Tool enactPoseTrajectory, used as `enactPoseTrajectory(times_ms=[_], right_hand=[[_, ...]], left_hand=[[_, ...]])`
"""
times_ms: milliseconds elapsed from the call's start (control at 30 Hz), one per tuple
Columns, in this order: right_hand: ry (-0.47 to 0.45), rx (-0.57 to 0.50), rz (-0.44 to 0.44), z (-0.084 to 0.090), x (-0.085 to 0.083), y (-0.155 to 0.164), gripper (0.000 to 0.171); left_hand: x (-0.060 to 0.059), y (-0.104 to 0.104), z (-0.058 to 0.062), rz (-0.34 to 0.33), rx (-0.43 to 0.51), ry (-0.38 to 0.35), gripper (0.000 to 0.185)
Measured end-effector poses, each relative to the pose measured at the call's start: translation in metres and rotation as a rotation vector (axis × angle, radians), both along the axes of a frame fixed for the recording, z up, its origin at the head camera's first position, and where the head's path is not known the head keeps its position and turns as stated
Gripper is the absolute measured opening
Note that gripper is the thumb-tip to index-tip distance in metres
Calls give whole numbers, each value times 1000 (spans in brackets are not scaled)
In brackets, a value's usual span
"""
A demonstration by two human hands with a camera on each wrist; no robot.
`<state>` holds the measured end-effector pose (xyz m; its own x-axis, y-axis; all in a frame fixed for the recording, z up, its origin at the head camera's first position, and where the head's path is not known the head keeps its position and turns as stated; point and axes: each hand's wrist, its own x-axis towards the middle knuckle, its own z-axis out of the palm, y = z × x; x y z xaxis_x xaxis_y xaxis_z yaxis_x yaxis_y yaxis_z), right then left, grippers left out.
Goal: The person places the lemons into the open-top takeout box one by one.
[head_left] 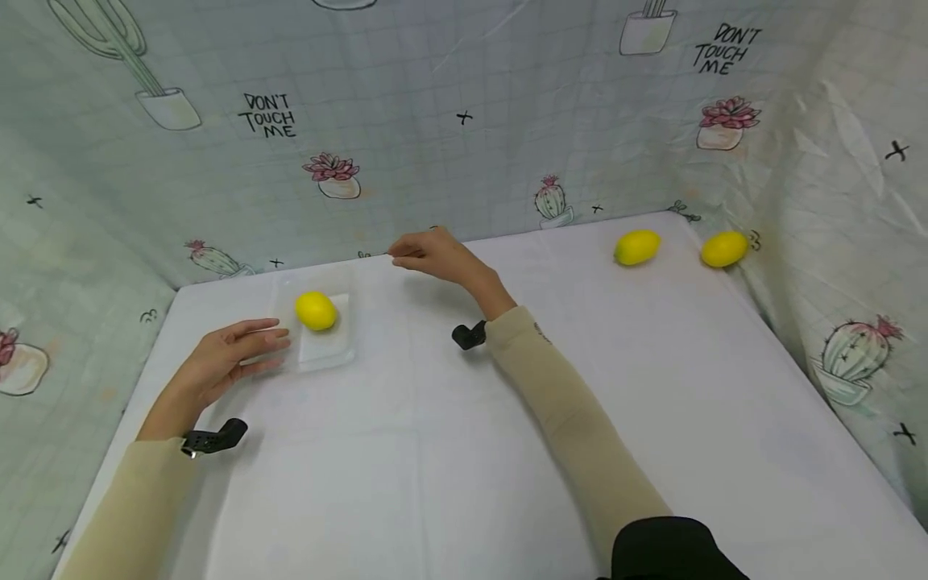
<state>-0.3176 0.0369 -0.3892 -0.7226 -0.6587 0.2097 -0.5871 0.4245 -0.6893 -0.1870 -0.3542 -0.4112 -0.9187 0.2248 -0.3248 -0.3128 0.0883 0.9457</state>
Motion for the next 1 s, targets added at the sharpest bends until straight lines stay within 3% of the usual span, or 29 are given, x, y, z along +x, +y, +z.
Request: enactPoseTrajectory(times_ms=[233,433,733,1000], right_hand=[[20,152,-4,5,-3,58,30],[41,211,-28,8,0,112,24],[84,340,-99,11,22,179,27],[68,356,-154,12,45,214,27]], left_hand=[[1,-2,-1,-5,35,6,64],[0,-2,-2,-19,41,0,63],[-2,0,0,-19,31,-1,65],[-2,-2,-2,-24,48,9,64]])
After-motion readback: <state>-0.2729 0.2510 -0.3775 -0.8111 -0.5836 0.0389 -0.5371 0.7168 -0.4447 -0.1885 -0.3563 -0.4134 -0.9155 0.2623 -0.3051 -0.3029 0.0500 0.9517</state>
